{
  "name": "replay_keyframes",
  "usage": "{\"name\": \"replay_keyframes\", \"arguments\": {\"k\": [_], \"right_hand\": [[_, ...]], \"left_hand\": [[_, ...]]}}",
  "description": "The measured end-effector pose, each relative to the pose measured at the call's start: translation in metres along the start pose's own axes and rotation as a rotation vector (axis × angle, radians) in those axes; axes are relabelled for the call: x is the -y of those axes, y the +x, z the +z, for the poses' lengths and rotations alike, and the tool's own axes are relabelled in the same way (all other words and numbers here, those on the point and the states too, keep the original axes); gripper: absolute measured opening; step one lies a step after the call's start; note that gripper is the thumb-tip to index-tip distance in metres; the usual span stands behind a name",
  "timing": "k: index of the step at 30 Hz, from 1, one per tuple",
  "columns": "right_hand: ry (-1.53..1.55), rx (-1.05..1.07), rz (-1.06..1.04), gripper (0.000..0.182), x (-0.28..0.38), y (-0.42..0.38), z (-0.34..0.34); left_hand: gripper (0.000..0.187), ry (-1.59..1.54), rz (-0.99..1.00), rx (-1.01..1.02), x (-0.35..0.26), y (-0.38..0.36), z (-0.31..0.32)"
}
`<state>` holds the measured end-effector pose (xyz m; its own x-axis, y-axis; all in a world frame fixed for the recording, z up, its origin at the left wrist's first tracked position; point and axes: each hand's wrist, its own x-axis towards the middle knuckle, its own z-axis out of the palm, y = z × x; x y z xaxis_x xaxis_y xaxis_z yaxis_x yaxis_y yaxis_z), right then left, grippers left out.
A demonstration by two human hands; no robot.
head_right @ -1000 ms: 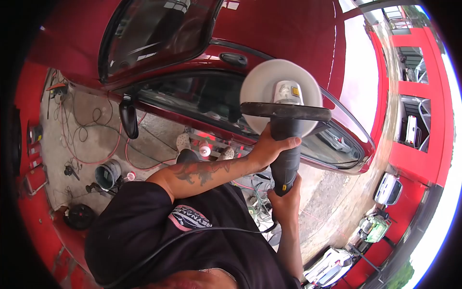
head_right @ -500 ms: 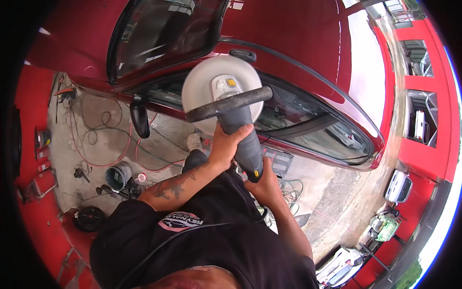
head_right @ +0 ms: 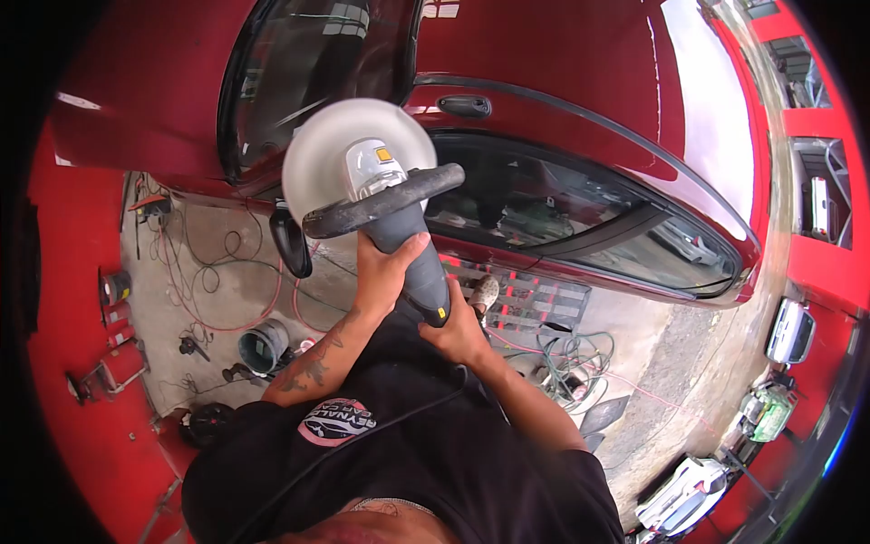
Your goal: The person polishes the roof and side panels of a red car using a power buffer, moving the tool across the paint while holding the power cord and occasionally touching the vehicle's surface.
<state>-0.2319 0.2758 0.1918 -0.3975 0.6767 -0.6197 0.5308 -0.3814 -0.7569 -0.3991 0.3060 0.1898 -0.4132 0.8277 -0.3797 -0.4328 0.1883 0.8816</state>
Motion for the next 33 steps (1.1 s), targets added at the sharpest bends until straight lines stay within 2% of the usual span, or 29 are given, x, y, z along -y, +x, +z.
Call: {"name": "replay_keyframes", "arguments": {"k": [4,6,9,10,13,15,17,18,21,24,28,31,32,33], "right_hand": [[0.384,0.048,-0.113,0.087,-0.033,0.028,0.039],[0.628,0.096,-0.161,0.087,-0.026,0.045,0.058],[0.63,0.057,-0.288,0.086,-0.034,0.08,0.093],[0.583,0.01,-0.381,0.086,-0.033,0.094,0.105],[0.841,0.113,-0.296,0.068,-0.023,0.121,0.13],[0.913,0.119,-0.351,0.06,-0.023,0.138,0.151],[0.923,0.102,-0.403,0.059,-0.03,0.15,0.174],[0.888,0.187,-0.409,0.089,-0.035,0.156,0.181],[0.749,0.12,-0.484,0.089,-0.045,0.161,0.203],[0.779,0.183,-0.421,0.087,-0.054,0.154,0.22],[0.759,0.184,-0.394,0.08,-0.057,0.138,0.223],[0.766,0.162,-0.415,0.078,-0.059,0.14,0.222],[0.737,0.125,-0.455,0.078,-0.059,0.145,0.219],[0.758,0.102,-0.451,0.077,-0.053,0.147,0.211]], "left_hand": [[0.059,0.287,0.087,0.167,-0.01,0.018,-0.012],[0.056,0.426,0.145,0.242,-0.018,0.031,-0.018],[0.05,0.459,0.335,0.211,-0.017,0.047,-0.027],[0.053,0.562,0.393,0.221,-0.019,0.054,-0.032],[0.06,0.774,0.507,0.2,-0.025,0.069,-0.046],[0.079,1.059,0.61,0.188,-0.022,0.077,-0.063],[0.087,1.191,0.669,0.141,-0.022,0.077,-0.074],[0.093,1.199,0.684,0.138,-0.012,0.079,-0.087],[0.093,1.131,0.648,0.152,-0.005,0.074,-0.108],[0.091,1.114,0.543,0.137,-0.001,0.061,-0.129],[0.082,1.1,0.592,0.179,0.008,0.054,-0.139],[0.085,1.105,0.55,0.202,0.012,0.058,-0.135],[0.095,1.157,0.498,0.208,0.012,0.061,-0.134],[0.09,1.111,0.556,0.217,0.005,0.065,-0.122]]}}
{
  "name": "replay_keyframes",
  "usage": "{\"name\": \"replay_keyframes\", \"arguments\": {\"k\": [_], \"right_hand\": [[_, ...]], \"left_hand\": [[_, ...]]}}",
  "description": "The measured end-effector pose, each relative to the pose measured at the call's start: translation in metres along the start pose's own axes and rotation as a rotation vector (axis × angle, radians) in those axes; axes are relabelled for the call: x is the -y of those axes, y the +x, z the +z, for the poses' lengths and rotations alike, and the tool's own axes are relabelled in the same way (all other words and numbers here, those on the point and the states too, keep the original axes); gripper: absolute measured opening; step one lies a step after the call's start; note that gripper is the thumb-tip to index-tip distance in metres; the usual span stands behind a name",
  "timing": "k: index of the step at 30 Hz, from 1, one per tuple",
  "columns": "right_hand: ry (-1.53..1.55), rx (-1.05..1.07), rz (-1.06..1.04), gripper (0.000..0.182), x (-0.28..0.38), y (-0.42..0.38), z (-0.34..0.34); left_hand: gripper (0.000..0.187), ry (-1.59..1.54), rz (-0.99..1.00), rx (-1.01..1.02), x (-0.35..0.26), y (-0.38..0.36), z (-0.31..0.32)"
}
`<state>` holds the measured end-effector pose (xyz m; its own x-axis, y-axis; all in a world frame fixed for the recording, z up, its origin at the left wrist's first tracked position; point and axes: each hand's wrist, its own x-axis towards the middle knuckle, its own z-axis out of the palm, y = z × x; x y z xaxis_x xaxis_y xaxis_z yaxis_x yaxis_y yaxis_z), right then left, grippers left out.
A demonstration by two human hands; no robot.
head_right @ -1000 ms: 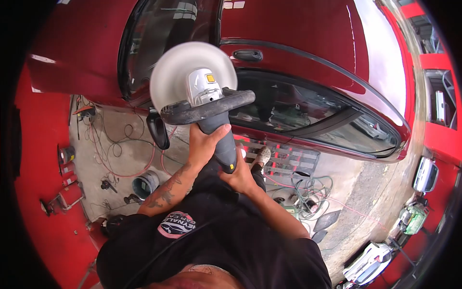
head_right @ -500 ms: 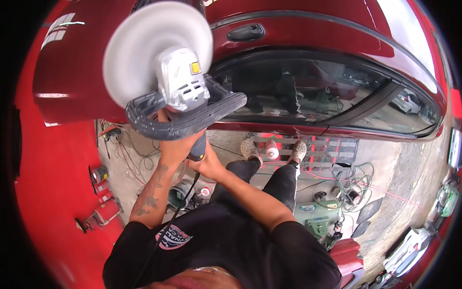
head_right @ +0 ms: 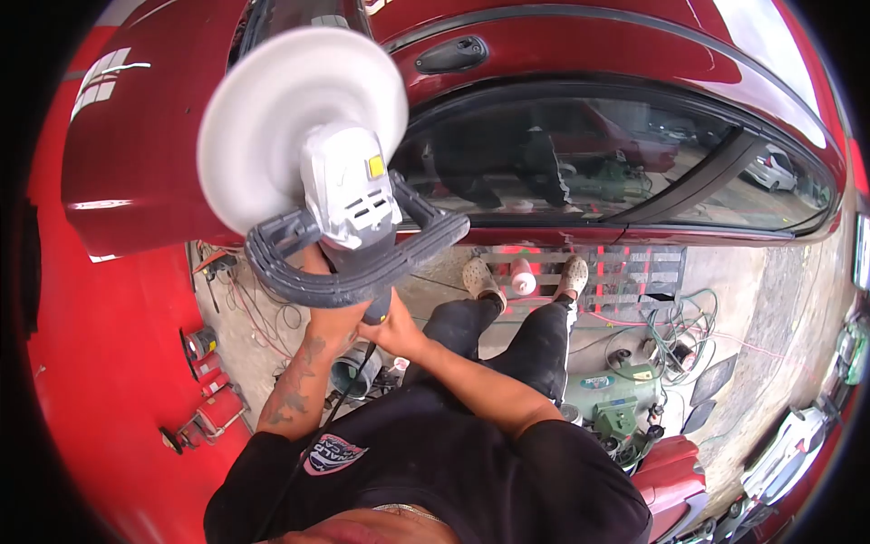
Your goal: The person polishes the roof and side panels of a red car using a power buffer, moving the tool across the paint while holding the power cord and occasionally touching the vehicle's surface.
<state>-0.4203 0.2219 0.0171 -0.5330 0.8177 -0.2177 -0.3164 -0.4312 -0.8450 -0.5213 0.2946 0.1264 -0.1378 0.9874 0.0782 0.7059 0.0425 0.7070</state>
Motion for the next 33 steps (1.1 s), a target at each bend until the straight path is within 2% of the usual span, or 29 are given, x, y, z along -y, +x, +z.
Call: {"name": "replay_keyframes", "arguments": {"k": [2,4,6,9,13,17,20,23,24,26,28,33], "right_hand": [[0.03,-0.052,-0.014,0.076,0.017,0.009,-0.004],[0.045,-0.148,-0.081,0.075,0.051,0.021,-0.002],[0.051,-0.15,-0.078,0.075,0.077,0.035,-0.004],[0.104,-0.141,-0.068,0.074,0.096,0.043,-0.008],[0.151,-0.113,-0.052,0.072,0.107,0.038,-0.015],[0.198,-0.088,0.034,0.072,0.122,0.012,-0.023],[0.05,-0.098,-0.009,0.072,0.105,-0.023,-0.029],[0.034,-0.062,0.141,0.072,0.099,-0.073,-0.025],[0.113,0.03,0.253,0.072,0.088,-0.089,-0.03],[0.093,0.062,0.351,0.073,0.104,-0.11,-0.03],[0.056,0.04,0.325,0.075,0.117,-0.117,-0.03],[0.035,-0.003,0.35,0.074,0.12,-0.112,-0.02]], "left_hand": [[0.082,-0.066,0.104,-0.062,-0.02,0.022,-0.001],[0.09,0.192,0.233,-0.098,-0.048,0.048,-0.006],[0.078,-0.151,0.142,-0.149,-0.048,0.069,-0.001],[0.065,-0.341,-0.168,0.031,-0.074,0.09,-0.013],[0.061,-0.298,-0.101,-0.061,-0.083,0.095,-0.008],[0.06,-0.312,-0.178,-0.08,-0.101,0.078,0.001],[0.055,-0.362,-0.183,-0.097,-0.113,0.047,0.005],[0.054,-0.377,-0.303,-0.113,-0.105,0.001,0.007],[0.054,-0.407,-0.335,-0.134,-0.1,-0.014,0.008],[0.053,-0.485,-0.418,-0.194,-0.103,-0.033,0.007],[0.053,-0.587,-0.517,-0.283,-0.108,-0.045,0.009],[0.056,-0.6,-0.504,-0.273,-0.105,-0.042,-0.001]]}}
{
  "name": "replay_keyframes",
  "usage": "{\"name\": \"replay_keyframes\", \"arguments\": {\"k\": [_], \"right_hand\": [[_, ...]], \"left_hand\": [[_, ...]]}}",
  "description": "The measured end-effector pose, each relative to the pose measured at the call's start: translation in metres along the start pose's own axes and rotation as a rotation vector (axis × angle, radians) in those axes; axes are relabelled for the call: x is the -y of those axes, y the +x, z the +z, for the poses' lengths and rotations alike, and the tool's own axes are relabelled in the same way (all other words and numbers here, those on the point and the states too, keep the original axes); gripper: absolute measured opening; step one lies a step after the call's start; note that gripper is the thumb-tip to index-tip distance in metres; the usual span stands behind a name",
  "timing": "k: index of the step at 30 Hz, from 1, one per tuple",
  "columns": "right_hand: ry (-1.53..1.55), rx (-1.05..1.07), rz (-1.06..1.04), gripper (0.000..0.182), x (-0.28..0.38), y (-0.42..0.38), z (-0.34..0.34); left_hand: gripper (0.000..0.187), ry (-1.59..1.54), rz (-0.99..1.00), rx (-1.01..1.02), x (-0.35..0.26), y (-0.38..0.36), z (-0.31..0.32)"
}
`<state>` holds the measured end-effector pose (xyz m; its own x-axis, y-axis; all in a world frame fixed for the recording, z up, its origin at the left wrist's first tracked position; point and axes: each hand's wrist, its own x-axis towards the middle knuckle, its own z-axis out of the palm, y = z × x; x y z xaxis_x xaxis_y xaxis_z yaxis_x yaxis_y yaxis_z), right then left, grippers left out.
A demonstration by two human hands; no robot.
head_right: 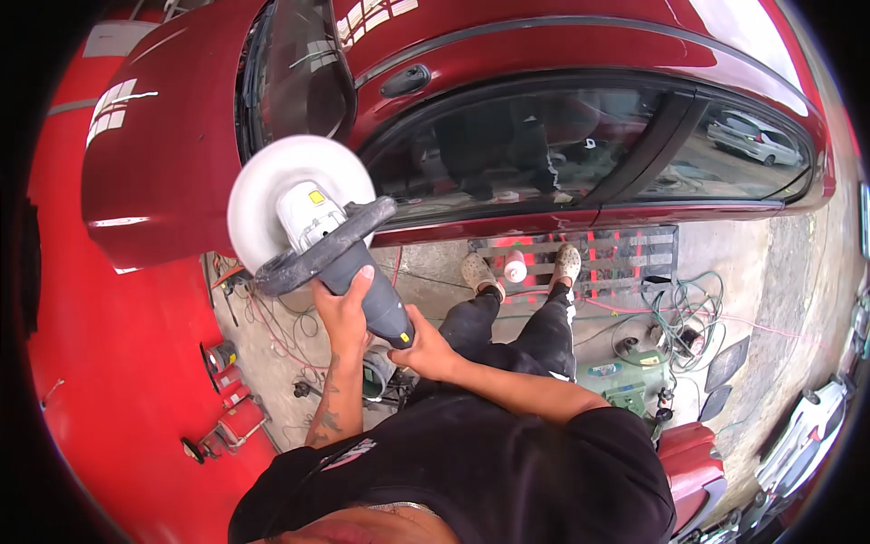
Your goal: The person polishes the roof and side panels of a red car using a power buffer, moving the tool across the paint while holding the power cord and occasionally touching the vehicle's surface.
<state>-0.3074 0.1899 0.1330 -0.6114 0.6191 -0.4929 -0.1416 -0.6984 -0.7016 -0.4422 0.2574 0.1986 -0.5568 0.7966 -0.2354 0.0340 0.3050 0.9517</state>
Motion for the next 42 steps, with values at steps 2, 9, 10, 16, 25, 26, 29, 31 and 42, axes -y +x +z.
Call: {"name": "replay_keyframes", "arguments": {"k": [2,9,10,16,25,26,29,31,42], "right_hand": [[-0.118,-0.054,-0.027,0.072,0.0,0.004,0.002],[-0.035,-0.08,0.02,0.066,0.042,0.004,-0.005],[0.003,-0.095,0.003,0.065,0.038,0.005,-0.003],[0.057,-0.112,-0.145,0.061,0.015,0.033,-0.006],[0.134,-0.14,-0.267,0.057,0.048,0.068,-0.016],[0.158,-0.101,-0.246,0.058,0.058,0.07,-0.018],[0.045,-0.137,-0.262,0.063,0.059,0.074,-0.024],[-0.064,-0.205,-0.335,0.063,0.047,0.066,-0.029],[-0.707,-0.31,0.053,0.081,0.072,-0.056,-0.187]], "left_hand": [[0.056,0.013,0.018,0.011,-0.007,0.002,0.002],[0.055,0.029,0.054,0.047,-0.011,0.008,0.021],[0.055,0.048,0.061,0.063,-0.012,0.01,0.022],[0.054,0.125,0.073,0.132,-0.029,0.027,0.036],[0.064,0.274,0.25,0.143,-0.039,0.064,0.06],[0.065,0.275,0.266,0.152,-0.04,0.073,0.06],[0.07,0.231,0.236,0.174,-0.042,0.076,0.063],[0.073,0.155,0.221,0.164,-0.027,0.071,0.062],[0.061,-0.413,-0.117,0.208,0.059,-0.021,0.182]]}}
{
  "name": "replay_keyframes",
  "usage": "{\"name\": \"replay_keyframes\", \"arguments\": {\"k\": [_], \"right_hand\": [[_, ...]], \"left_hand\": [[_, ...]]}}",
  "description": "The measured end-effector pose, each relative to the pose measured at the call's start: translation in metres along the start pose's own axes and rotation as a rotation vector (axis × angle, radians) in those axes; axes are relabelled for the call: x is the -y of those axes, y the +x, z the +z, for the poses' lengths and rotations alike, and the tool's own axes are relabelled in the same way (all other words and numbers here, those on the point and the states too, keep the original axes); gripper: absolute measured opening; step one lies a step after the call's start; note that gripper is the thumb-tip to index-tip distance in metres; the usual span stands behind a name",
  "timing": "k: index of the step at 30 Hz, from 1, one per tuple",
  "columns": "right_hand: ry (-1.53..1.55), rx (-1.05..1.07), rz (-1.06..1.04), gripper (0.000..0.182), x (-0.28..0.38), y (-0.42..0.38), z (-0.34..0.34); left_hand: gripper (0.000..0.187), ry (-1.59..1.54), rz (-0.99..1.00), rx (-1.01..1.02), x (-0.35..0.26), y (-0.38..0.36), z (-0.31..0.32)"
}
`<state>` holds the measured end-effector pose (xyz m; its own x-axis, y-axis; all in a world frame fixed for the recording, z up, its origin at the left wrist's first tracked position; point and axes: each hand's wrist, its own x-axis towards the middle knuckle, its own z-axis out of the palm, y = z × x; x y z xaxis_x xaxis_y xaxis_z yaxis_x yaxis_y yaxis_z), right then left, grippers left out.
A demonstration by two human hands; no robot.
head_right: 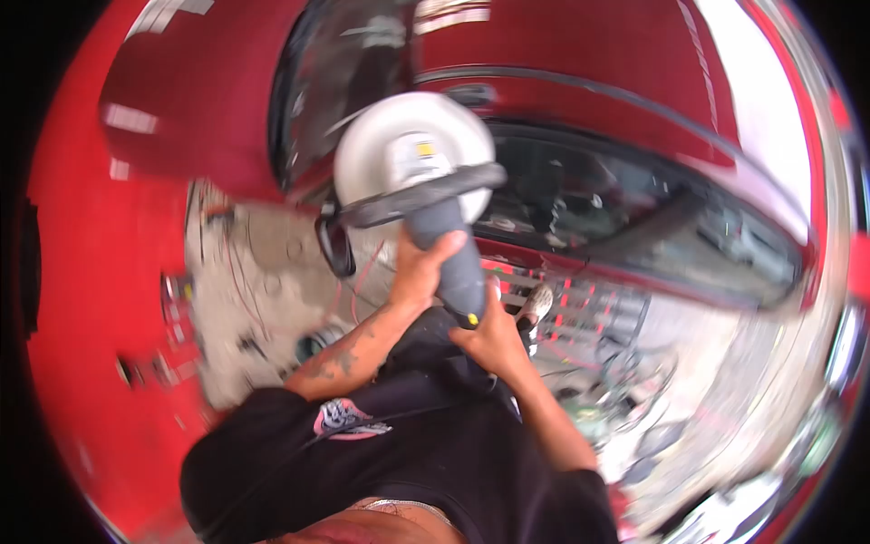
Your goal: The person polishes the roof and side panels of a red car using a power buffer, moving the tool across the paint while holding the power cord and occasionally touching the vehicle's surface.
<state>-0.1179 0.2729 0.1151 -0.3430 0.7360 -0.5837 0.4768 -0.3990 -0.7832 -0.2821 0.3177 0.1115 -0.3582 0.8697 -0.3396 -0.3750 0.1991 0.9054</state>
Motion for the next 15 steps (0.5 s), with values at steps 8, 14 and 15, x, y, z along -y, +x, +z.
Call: {"name": "replay_keyframes", "arguments": {"k": [8,14,15], "right_hand": [[0.012,0.047,0.064,0.07,-0.073,-0.004,-0.045],[-0.178,0.097,-0.005,0.066,-0.075,0.019,-0.032],[-0.216,0.11,-0.023,0.066,-0.069,0.029,-0.024]], "left_hand": [[0.073,-0.151,0.014,-0.073,0.092,-0.022,0.037],[0.073,-0.222,-0.039,-0.205,0.118,-0.013,0.006],[0.072,-0.213,-0.031,-0.239,0.113,-0.008,-0.006]]}}
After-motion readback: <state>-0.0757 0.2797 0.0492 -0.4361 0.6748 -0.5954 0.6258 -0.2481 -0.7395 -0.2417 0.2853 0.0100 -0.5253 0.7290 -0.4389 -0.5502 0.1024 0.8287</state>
